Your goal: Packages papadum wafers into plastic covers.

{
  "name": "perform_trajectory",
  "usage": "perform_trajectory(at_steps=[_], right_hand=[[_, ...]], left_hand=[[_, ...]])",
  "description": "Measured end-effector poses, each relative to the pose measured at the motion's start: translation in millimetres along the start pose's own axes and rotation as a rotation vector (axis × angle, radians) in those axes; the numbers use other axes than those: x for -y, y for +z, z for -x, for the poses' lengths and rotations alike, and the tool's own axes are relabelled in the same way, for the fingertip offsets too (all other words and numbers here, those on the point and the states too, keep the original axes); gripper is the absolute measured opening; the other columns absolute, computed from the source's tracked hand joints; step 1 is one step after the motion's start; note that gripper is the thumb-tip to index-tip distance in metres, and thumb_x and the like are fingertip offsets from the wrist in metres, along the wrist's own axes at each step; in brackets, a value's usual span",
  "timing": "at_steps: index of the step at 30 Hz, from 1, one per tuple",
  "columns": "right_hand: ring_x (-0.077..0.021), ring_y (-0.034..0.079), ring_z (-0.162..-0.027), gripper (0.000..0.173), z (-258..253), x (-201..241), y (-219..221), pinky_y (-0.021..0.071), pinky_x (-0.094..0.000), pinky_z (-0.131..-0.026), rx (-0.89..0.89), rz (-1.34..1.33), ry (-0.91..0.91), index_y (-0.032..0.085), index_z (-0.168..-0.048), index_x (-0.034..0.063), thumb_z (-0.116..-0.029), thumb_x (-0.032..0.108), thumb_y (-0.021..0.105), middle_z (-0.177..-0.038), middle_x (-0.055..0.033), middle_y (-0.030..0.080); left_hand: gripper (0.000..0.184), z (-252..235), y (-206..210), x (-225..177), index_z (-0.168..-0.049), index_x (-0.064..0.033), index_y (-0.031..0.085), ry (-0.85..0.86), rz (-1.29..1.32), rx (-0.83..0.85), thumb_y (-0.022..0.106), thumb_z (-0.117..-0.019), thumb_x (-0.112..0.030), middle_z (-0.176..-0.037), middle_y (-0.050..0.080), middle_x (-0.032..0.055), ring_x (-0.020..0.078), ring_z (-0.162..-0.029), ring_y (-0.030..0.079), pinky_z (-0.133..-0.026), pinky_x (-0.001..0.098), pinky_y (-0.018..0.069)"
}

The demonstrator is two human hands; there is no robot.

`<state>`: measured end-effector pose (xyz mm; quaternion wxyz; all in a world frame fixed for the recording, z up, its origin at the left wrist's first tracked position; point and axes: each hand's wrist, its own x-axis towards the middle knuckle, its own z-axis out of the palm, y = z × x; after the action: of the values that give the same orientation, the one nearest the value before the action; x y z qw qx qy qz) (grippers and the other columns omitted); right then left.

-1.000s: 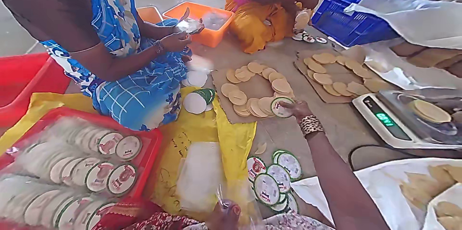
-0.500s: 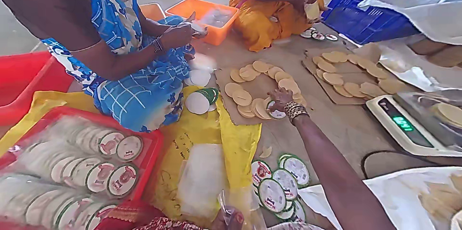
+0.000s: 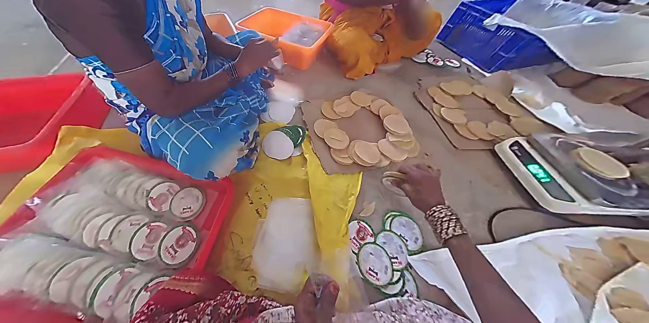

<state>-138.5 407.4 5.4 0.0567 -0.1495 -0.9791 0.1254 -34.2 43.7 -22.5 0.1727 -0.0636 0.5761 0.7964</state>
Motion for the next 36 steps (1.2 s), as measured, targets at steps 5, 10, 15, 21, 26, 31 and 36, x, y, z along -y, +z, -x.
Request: perform_trajectory(at_steps=[5,10,15,21,26,31,36], right_hand=[[-0.0466,0.067,-0.109,0.03,30.3,4.1,3.4,0.0453,-0.0665,-0.098,0.082,-0.066,0.293,0.07,-0.121,0.0021,-0.0945,0.016,0.072,-0.112,-0.0259,0.072],[-0.0483,0.066,-0.108,0.034,42.5,9.2,18.0,0.0459,-0.0677,-0.095,0.024,-0.225,0.425,0.069,-0.119,-0.0016,-0.0924,0.019,0.075,-0.11,-0.0289,0.071],[-0.0225,0.069,-0.086,0.031,57.1,10.1,20.9,0.0547,-0.0449,-0.082,-0.279,-0.677,0.423,0.07,-0.104,-0.0045,-0.0782,0.008,0.083,-0.092,-0.0153,0.072],[-0.0053,0.071,-0.076,0.024,128.5,79.2,-15.9,0.0617,-0.0244,-0.072,-0.371,-1.101,0.314,0.069,-0.097,0.0026,-0.0757,0.001,0.078,-0.084,0.0015,0.074],[-0.0084,0.07,-0.101,0.018,233.1,93.5,-28.9,0.056,-0.0257,-0.093,-0.528,-0.485,-0.223,0.074,-0.1,0.0108,-0.0994,0.025,0.063,-0.102,-0.0035,0.076],[-0.0157,0.064,-0.112,0.022,349.5,71.6,-46.7,0.0394,-0.035,-0.112,-0.542,-0.026,-0.273,0.064,-0.103,0.0194,-0.1049,0.02,0.042,-0.109,-0.0005,0.071],[-0.0287,0.064,-0.123,0.03,442.5,55.1,-23.5,0.0409,-0.0596,-0.108,-0.266,0.055,-0.094,0.072,-0.11,0.0128,-0.094,0.03,0.054,-0.125,-0.0094,0.071]], left_hand=[[0.005,2.2,-1.6,1.2,-0.095,-0.0014,0.066,0.019,-0.075,0.034,0.061,-0.0958,-0.002,-0.076,0.065,-0.004,0.0013,-0.065,0.06,-0.063,0.0201,0.0516],[0.004,1.4,0.7,-0.9,-0.093,-0.0012,0.066,-0.006,-0.095,0.009,0.062,-0.094,-0.001,-0.076,0.066,-0.003,0.0021,-0.068,0.061,-0.066,0.0212,0.053],[0.006,1.4,2.3,-1.3,-0.091,-0.0041,0.068,0.006,-0.012,0.001,0.064,-0.0933,0.0,-0.077,0.068,-0.0035,0.0014,-0.068,0.062,-0.066,0.0191,0.0529],[0.018,-0.1,-0.2,-4.8,-0.096,-0.0084,0.069,-0.218,0.271,0.095,0.052,-0.1012,-0.004,-0.087,0.074,0.0007,0.0111,-0.08,0.072,-0.076,0.0296,0.0608],[0.018,13.1,3.1,-5.0,-0.092,-0.0115,0.076,-0.316,0.404,0.273,0.061,-0.0955,-0.001,-0.089,0.077,0.0021,0.0108,-0.081,0.074,-0.077,0.0293,0.0627],[0.015,19.7,3.3,5.2,-0.095,-0.0057,0.072,-0.289,0.256,0.332,0.058,-0.0964,0.0,-0.088,0.076,0.0041,0.0127,-0.082,0.073,-0.079,0.0313,0.0618],[0.02,26.1,8.2,9.5,-0.095,-0.0039,0.067,-0.254,0.126,0.312,0.049,-0.0988,0.004,-0.087,0.076,0.0028,0.0118,-0.082,0.073,-0.079,0.0296,0.0617]])
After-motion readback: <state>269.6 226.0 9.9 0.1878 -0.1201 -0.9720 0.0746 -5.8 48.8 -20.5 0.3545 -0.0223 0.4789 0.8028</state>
